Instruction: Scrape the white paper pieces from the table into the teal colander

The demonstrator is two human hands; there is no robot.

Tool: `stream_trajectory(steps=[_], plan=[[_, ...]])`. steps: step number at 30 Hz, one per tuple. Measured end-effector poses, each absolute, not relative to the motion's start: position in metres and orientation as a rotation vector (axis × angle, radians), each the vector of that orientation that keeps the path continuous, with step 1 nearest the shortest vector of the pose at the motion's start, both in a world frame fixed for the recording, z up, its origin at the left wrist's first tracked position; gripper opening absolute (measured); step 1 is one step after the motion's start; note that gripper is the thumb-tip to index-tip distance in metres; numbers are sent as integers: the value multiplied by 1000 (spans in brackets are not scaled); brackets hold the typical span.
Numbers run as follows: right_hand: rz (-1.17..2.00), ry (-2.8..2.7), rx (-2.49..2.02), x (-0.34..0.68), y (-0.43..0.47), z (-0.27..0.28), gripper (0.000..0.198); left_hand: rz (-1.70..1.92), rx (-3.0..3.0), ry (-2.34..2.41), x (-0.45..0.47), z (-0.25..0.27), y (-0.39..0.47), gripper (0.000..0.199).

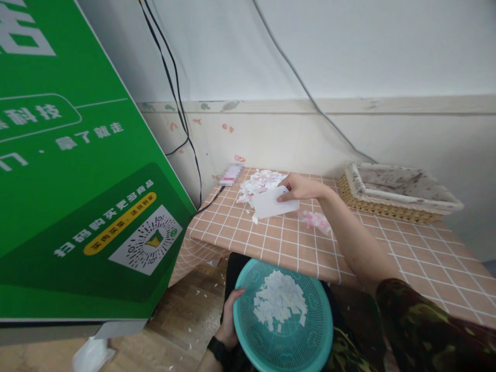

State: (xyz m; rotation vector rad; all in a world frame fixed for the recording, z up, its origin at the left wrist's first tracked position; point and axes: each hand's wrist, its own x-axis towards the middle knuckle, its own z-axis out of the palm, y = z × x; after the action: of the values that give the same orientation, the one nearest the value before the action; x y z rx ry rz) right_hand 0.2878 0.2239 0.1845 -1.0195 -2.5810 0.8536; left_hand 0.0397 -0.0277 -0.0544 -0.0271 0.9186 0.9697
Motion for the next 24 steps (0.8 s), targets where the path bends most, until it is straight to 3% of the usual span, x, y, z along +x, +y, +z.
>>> stream_trajectory(steps=[9,24], plan=[[672,-2519,-1117,289,225,185,21,947,-41,919,40,-54,-27,30],[804,-2552,-995,264,219,174,20,950,-50,902,40,-52,-27,29]])
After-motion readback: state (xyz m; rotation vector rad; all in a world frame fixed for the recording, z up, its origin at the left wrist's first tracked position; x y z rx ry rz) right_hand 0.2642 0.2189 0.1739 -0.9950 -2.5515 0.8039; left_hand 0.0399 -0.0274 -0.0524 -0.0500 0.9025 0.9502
